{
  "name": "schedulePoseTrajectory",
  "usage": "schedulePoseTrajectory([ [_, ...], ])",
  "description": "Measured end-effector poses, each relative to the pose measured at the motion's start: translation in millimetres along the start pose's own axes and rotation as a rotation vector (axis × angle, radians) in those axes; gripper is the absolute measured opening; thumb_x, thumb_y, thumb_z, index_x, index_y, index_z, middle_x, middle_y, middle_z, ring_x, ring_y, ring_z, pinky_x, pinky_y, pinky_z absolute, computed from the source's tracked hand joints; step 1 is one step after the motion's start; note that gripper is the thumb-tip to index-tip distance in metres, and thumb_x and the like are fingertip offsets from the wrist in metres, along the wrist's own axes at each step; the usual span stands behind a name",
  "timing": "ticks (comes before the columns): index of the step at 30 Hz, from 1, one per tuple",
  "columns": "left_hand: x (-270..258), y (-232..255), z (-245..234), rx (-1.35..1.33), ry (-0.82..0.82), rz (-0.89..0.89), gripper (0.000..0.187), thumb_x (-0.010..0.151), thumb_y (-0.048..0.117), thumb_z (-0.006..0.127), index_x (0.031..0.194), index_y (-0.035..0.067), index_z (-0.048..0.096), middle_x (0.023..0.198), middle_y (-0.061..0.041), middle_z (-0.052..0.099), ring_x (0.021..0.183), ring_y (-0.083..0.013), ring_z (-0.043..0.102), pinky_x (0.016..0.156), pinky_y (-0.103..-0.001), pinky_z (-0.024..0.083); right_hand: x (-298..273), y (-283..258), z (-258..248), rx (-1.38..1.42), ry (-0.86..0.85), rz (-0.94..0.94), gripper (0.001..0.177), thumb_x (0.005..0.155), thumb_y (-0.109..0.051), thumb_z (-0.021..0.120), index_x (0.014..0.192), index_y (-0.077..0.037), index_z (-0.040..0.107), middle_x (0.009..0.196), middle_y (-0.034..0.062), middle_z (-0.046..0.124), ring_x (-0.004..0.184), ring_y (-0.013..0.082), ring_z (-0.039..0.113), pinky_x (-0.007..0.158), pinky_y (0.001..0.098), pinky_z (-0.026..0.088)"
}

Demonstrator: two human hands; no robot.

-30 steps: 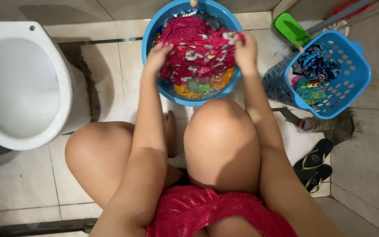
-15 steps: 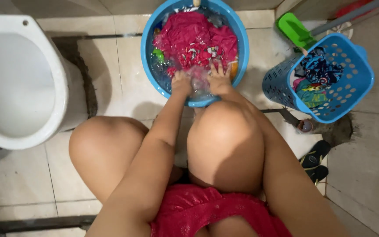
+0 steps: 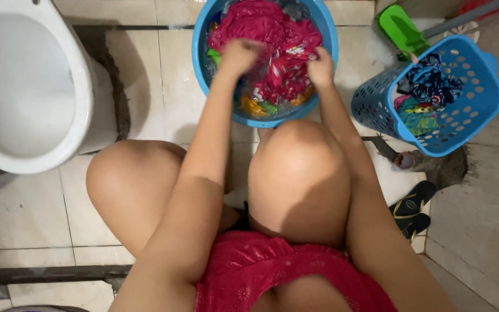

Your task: The person washes clothes in a basin of soapy water, wrings each item out by hand, and places the wrung clothes into a plastic basket.

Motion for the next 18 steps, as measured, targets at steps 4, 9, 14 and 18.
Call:
schedulePoseTrajectory([
  [4,-7,-72,12,0.465,0.178,-0.234,0.034,0.089,0.031,0.068,0.114,0.008,0.070,0.117,-0.017,0.072,0.110,-0.0335,0.068,0.089,-0.044,0.056,-18,7,8,-0.489,0.129,-0.079,0.022,0.092,-0.012,0.067,0.112,-0.007,0.073,0.121,0.0196,0.071,0.110,0.0347,0.068,0.099,0.0410,0.055],
  [9,-11,-103,65,0.480,0.048,-0.315,0.055,0.082,0.022,0.074,0.133,0.010,0.058,0.126,-0.022,0.068,0.117,-0.0376,0.065,0.098,-0.046,0.053,-46,-5,32,-0.792,-0.425,-0.317,0.054,0.074,-0.026,0.081,0.122,-0.003,0.069,0.127,0.0227,0.064,0.117,0.0398,0.061,0.105,0.0459,0.049],
  [14,16,-52,21,0.054,-0.086,-0.114,0.075,0.068,0.027,0.094,0.129,0.004,0.057,0.123,-0.019,0.065,0.114,-0.0326,0.065,0.095,-0.040,0.052,-35,-65,16,-0.763,-0.400,-0.139,0.079,0.072,-0.036,0.093,0.137,-0.004,0.059,0.128,0.0251,0.060,0.114,0.0417,0.060,0.099,0.0466,0.047],
  [18,0,16,-30,-0.335,-0.264,0.094,0.038,0.081,0.012,0.079,0.116,0.003,0.067,0.105,-0.011,0.077,0.097,-0.0187,0.075,0.088,-0.035,0.061,-42,-130,20,-0.092,-0.486,-0.069,0.088,0.070,-0.018,0.090,0.147,-0.009,0.049,0.127,0.0116,0.061,0.106,0.0262,0.065,0.092,0.0400,0.059],
])
Point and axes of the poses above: each hand's wrist, its own x-axis towards the middle knuckle, its own z-axis out of the palm, y = z × x, the point moved 1 cm from there along x, towards the middle knuckle
